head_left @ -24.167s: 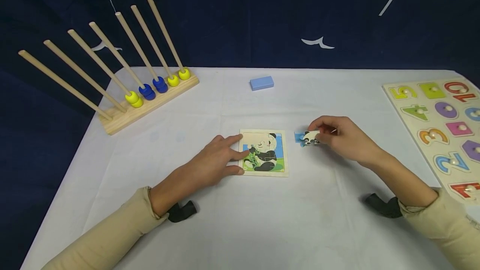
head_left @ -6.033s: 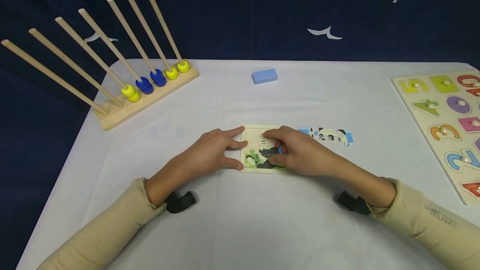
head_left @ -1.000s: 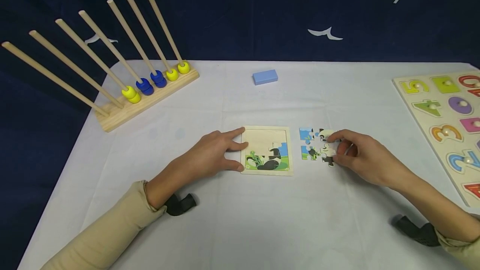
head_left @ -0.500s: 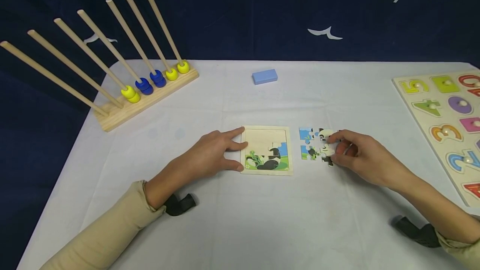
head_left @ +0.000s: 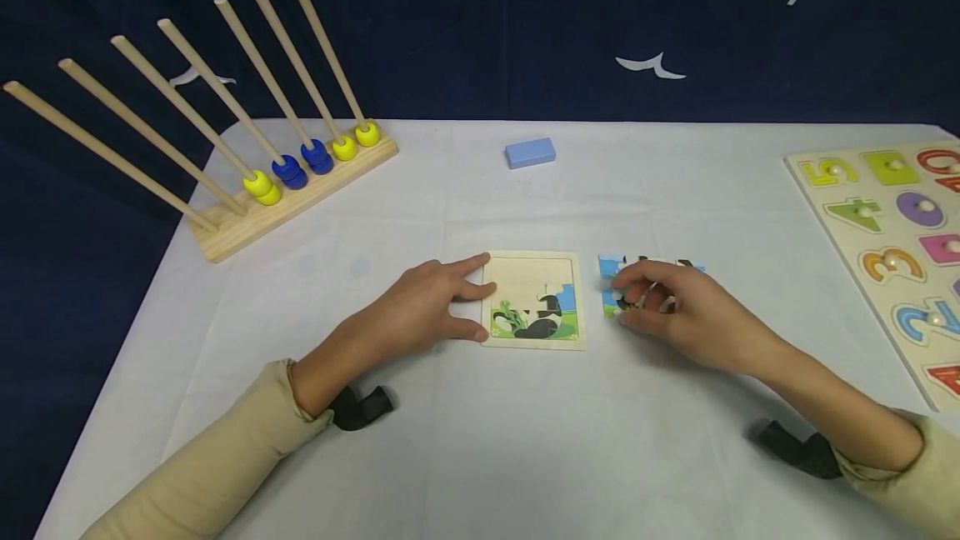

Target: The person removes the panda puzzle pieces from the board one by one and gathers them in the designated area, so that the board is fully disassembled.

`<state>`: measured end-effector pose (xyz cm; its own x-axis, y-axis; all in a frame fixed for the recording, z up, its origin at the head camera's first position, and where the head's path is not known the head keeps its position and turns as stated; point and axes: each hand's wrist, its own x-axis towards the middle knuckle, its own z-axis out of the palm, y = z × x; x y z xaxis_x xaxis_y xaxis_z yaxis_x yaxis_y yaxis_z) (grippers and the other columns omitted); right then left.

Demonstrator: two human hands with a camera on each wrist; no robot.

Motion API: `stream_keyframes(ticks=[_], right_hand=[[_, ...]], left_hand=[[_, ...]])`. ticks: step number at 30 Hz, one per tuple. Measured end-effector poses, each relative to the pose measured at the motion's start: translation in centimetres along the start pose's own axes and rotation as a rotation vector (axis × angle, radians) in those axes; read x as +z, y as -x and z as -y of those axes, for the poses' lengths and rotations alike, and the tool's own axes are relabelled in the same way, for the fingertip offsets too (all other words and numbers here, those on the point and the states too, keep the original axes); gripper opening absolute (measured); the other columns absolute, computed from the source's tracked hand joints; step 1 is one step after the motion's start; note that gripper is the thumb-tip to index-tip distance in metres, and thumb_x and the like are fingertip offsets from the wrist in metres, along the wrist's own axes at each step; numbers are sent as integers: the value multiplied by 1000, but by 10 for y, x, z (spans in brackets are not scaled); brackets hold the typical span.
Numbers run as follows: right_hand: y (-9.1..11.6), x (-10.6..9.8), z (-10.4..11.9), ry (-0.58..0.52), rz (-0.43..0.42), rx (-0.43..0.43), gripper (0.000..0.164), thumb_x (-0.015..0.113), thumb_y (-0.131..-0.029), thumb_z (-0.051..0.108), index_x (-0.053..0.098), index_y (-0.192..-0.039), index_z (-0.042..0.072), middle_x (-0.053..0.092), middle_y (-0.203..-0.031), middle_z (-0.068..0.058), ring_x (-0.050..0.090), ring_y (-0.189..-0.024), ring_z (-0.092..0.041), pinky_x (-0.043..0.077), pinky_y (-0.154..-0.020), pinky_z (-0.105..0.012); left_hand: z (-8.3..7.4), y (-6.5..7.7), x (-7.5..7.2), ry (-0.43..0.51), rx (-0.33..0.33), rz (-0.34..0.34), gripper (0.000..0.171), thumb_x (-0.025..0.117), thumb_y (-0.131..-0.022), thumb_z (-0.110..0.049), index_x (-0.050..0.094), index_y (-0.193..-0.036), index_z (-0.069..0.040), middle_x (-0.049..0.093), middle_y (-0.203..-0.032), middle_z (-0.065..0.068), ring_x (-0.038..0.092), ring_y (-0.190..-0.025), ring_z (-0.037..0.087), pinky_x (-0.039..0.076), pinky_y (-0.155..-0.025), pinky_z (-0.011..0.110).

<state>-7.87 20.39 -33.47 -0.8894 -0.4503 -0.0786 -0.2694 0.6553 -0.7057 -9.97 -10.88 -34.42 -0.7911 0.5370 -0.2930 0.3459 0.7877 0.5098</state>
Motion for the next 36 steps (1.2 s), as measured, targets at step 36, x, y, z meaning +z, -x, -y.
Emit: stream_keyframes(ticks=[36], right_hand=[[-42, 34, 40, 232, 157, 28, 44, 79, -83, 7, 65, -124, 2, 54, -107, -8, 51, -83, -19, 44, -72, -35]], left_hand=[[1, 0, -1, 14, -7, 21, 64, 84, -80, -31, 60, -137, -16, 31, -159, 1, 44, -132, 35, 39, -103, 45]])
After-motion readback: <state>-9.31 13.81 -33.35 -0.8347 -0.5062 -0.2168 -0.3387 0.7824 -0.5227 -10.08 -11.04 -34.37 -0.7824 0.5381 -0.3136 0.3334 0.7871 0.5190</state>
